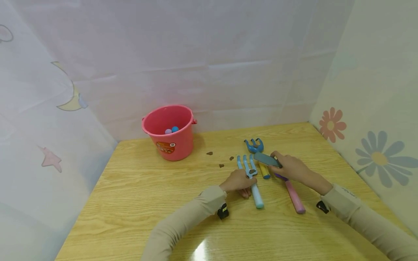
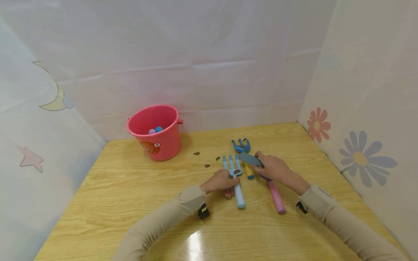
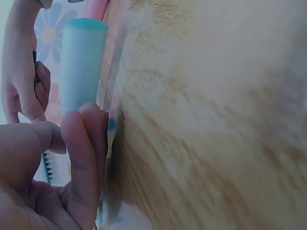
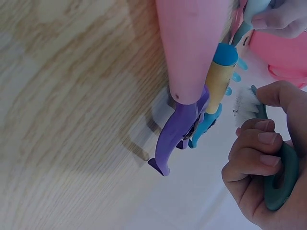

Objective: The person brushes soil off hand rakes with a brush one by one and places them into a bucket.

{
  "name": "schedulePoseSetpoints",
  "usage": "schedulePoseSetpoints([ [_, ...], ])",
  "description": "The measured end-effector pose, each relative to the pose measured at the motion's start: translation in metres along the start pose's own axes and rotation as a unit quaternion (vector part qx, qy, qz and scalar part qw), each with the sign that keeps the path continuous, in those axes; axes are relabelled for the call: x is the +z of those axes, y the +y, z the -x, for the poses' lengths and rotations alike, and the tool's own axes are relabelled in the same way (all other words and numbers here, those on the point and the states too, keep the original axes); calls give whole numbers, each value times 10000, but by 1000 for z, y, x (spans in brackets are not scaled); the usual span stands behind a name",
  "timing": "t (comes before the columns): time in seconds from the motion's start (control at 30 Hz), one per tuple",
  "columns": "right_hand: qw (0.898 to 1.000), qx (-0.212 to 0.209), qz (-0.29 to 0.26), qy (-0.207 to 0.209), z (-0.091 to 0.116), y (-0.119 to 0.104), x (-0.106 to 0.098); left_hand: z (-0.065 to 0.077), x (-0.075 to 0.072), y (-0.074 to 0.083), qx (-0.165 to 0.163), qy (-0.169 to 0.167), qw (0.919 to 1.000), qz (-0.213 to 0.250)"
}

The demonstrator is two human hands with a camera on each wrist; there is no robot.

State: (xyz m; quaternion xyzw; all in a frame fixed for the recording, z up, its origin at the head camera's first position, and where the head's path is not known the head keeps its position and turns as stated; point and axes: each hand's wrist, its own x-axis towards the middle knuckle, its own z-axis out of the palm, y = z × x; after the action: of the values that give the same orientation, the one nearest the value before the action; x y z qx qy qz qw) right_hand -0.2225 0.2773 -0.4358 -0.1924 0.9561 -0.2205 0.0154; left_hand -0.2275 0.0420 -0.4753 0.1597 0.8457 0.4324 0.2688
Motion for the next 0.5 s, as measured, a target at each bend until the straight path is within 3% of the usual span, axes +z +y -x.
schedulePoseSetpoints([
  [0.2, 9999, -107, 6, 45, -1, -1, 3, 5, -6, -3, 132, -44, 9995, 270],
  [0.5, 9997, -107, 180, 151, -4, 1, 7, 5, -11, -8, -5, 58, 9999, 125],
])
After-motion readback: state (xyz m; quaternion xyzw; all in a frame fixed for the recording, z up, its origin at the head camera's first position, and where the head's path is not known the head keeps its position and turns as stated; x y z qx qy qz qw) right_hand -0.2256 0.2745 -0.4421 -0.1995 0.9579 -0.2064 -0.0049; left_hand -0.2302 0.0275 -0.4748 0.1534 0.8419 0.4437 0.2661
